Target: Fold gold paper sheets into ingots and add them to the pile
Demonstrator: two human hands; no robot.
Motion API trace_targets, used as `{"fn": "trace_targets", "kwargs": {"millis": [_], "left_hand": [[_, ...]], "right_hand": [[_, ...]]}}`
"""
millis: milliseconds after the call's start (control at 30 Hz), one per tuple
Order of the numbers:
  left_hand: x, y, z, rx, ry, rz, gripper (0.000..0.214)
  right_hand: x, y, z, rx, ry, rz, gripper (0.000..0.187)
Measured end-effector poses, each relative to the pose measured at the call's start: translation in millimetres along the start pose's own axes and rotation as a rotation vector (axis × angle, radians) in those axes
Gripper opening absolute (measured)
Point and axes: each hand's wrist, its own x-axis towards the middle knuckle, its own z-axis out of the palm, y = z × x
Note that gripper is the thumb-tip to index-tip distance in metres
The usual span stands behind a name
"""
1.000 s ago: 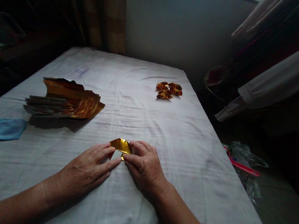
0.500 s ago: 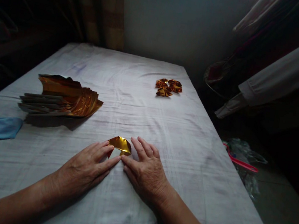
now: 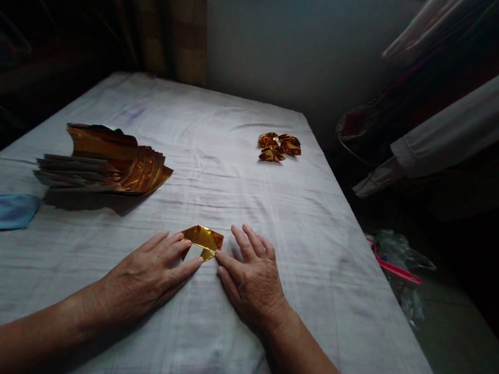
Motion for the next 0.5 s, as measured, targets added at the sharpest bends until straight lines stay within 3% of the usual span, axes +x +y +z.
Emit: {"fn": "trace_targets", "kwargs": {"millis": [267,500], "left_hand": [[7,5,-2.9,0.025,-0.044,-0.007,0.036],[-5,-8,-6.7,-0.011,-0.054,0.051,0.036]], "right_hand": [[-1,-2,0,-0.021,-0.009,-0.018,0.028],[-2,-1,1,-0.036,-0.019,0.004,0.027]]}}
